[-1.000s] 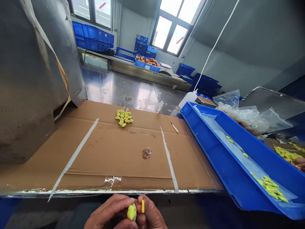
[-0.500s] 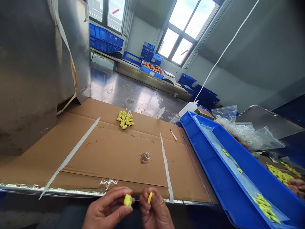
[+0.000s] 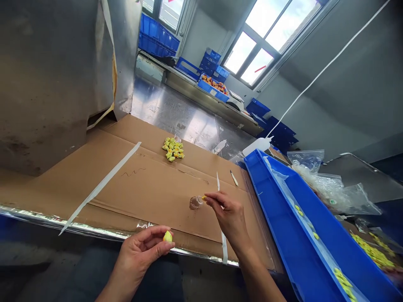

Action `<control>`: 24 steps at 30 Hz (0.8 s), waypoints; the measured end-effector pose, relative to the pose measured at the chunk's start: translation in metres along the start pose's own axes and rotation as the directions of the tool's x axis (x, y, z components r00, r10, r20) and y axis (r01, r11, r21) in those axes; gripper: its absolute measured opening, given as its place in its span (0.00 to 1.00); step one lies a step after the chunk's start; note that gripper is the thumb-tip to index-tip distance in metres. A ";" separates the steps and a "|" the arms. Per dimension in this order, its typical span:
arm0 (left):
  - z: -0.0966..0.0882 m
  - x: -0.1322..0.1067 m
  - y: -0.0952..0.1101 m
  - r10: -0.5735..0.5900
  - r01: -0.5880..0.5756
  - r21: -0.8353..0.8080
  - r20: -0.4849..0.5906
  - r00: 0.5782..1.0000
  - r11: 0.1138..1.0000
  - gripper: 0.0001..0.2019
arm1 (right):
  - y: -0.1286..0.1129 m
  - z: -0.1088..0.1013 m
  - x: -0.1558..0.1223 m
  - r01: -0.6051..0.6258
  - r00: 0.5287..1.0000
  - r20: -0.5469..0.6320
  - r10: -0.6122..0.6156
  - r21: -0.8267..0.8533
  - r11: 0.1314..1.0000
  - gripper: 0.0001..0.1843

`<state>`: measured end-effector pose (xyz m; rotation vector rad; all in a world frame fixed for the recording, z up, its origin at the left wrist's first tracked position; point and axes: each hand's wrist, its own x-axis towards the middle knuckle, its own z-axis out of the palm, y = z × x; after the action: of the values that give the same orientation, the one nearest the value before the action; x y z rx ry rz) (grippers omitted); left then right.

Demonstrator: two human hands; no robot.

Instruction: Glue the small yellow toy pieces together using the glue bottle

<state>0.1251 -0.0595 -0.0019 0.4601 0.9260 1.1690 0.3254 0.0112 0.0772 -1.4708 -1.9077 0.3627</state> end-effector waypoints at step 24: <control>-0.007 0.001 -0.005 -0.013 0.011 0.030 0.073 0.997 0.999 0.13 | 0.015 0.010 0.009 0.107 0.993 0.080 -0.089 -0.266 0.958 0.09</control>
<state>0.1221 -0.0617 -0.0098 0.5177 0.8831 1.1217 0.3288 0.0260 0.0643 -1.5445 -2.1419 0.1085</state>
